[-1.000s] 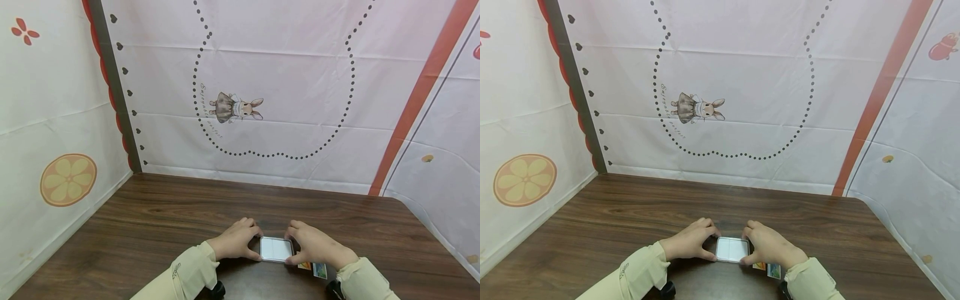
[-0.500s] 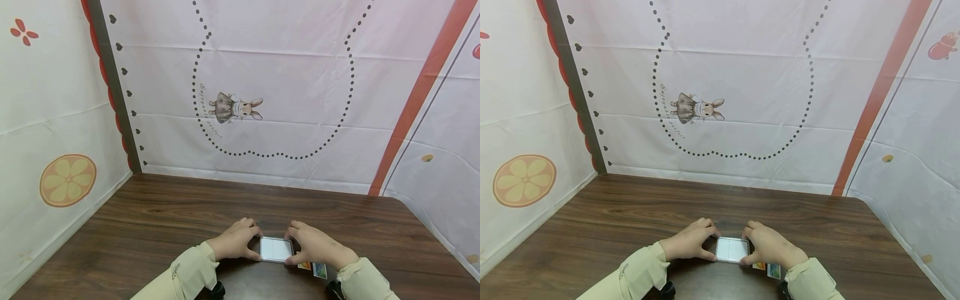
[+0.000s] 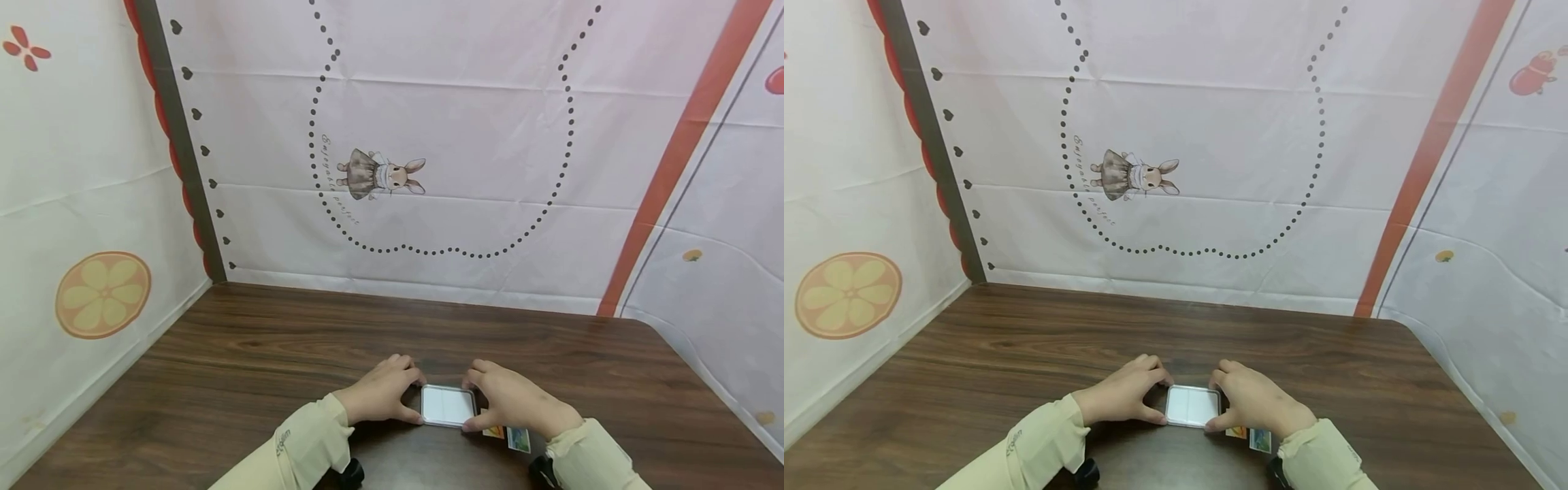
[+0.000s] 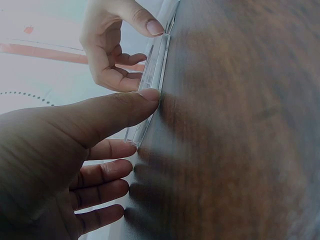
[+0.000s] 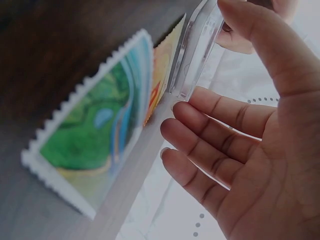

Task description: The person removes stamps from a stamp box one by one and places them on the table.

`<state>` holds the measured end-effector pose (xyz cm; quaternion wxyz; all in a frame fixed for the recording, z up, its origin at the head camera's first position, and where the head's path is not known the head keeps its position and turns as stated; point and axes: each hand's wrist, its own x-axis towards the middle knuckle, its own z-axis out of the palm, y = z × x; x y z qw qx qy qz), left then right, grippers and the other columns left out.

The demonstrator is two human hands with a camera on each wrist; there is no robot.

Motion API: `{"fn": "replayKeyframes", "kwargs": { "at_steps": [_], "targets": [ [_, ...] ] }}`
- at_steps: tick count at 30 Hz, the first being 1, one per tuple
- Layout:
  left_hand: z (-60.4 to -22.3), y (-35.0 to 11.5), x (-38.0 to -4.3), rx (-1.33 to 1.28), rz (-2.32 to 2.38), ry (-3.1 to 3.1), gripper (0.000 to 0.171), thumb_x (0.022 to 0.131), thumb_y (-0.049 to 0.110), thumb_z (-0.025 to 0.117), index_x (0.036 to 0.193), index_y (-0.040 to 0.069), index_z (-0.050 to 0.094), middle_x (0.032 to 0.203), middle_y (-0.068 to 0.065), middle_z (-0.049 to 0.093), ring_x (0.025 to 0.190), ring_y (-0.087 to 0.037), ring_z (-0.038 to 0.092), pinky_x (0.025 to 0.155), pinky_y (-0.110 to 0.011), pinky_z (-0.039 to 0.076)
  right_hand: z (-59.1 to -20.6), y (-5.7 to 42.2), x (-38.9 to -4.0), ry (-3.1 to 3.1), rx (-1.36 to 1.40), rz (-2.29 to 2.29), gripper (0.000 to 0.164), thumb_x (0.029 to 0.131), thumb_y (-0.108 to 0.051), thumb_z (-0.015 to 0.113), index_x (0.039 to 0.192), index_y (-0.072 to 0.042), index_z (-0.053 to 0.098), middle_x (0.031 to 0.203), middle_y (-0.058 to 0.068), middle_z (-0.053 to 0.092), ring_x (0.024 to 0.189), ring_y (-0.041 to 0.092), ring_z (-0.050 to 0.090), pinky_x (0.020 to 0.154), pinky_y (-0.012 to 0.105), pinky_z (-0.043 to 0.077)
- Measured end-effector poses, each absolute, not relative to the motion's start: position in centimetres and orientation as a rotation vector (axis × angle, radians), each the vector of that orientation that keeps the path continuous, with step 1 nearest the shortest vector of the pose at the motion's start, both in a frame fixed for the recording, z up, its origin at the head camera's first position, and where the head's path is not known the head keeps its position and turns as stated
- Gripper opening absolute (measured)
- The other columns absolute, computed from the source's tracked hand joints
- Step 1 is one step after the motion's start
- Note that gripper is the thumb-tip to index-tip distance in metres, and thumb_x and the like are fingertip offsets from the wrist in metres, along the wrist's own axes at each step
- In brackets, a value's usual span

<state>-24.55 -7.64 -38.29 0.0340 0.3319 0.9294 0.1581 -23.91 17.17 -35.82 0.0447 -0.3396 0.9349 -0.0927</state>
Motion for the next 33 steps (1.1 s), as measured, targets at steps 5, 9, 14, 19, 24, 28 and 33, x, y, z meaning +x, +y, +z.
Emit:
{"fn": "replayKeyframes", "kwargs": {
  "at_steps": [5, 9, 14, 19, 24, 28, 33],
  "targets": [
    [-38.16, -7.77, -24.5, 1.02, 0.497, 2.857, 0.053, 0.075, 0.046, 0.079, 0.118, 0.017, 0.064, 0.108, 0.006, 0.054, 0.096, -0.007, 0.044, 0.086, -0.024, 0.041, -35.79, 17.05, -23.96, 2.863, -1.032, -0.272, 0.055, 0.071, -0.055, 0.078, 0.103, -0.013, 0.065, 0.096, -0.007, 0.052, 0.076, 0.002, 0.045, 0.068, 0.026, 0.046],
    [-38.08, -7.8, -24.44, 1.021, 0.503, 2.859, 0.053, 0.075, 0.045, 0.079, 0.117, 0.017, 0.065, 0.107, 0.006, 0.054, 0.095, -0.007, 0.044, 0.085, -0.024, 0.041, -35.75, 17.01, -23.96, 2.864, -1.032, -0.27, 0.054, 0.071, -0.054, 0.078, 0.103, -0.013, 0.064, 0.096, -0.007, 0.052, 0.076, 0.002, 0.045, 0.068, 0.026, 0.046],
    [-38.17, -7.77, -24.5, 1.026, 0.5, 2.857, 0.052, 0.076, 0.045, 0.079, 0.117, 0.017, 0.065, 0.107, 0.006, 0.054, 0.096, -0.007, 0.044, 0.085, -0.024, 0.042, -35.77, 17.03, -23.96, 2.864, -1.026, -0.263, 0.054, 0.071, -0.054, 0.079, 0.103, -0.013, 0.064, 0.097, -0.006, 0.053, 0.077, 0.002, 0.046, 0.068, 0.027, 0.046],
    [-38.26, -7.75, -24.58, 1.024, 0.498, 2.857, 0.052, 0.076, 0.045, 0.079, 0.117, 0.017, 0.064, 0.108, 0.005, 0.055, 0.097, -0.008, 0.045, 0.086, -0.025, 0.042, -35.79, 17.05, -23.94, 2.865, -1.02, -0.26, 0.054, 0.071, -0.054, 0.078, 0.104, -0.013, 0.064, 0.097, -0.006, 0.053, 0.077, 0.002, 0.046, 0.068, 0.027, 0.046],
    [-38.11, -7.76, -24.52, 1.027, 0.497, 2.867, 0.052, 0.076, 0.045, 0.079, 0.117, 0.017, 0.064, 0.108, 0.005, 0.055, 0.097, -0.008, 0.045, 0.086, -0.025, 0.042, -35.77, 17.01, -23.95, 2.871, -1.021, -0.25, 0.055, 0.071, -0.055, 0.078, 0.104, -0.013, 0.065, 0.098, -0.006, 0.053, 0.079, 0.003, 0.048, 0.07, 0.029, 0.047],
    [-37.98, -7.77, -24.39, 1.024, 0.501, 2.866, 0.051, 0.076, 0.045, 0.079, 0.116, 0.017, 0.064, 0.108, 0.005, 0.055, 0.097, -0.008, 0.045, 0.085, -0.025, 0.042, -35.85, 17.06, -23.9, 2.872, -1.028, -0.257, 0.056, 0.071, -0.056, 0.078, 0.103, -0.013, 0.065, 0.098, -0.006, 0.053, 0.079, 0.003, 0.048, 0.07, 0.028, 0.047],
    [-37.96, -7.77, -24.29, 1.02, 0.501, 2.861, 0.051, 0.076, 0.044, 0.079, 0.116, 0.017, 0.064, 0.108, 0.005, 0.054, 0.095, -0.008, 0.045, 0.084, -0.024, 0.042, -35.88, 17.14, -23.85, 2.869, -1.036, -0.27, 0.057, 0.071, -0.058, 0.077, 0.104, -0.013, 0.065, 0.098, -0.006, 0.053, 0.078, 0.002, 0.046, 0.068, 0.027, 0.046]
  ]
}}
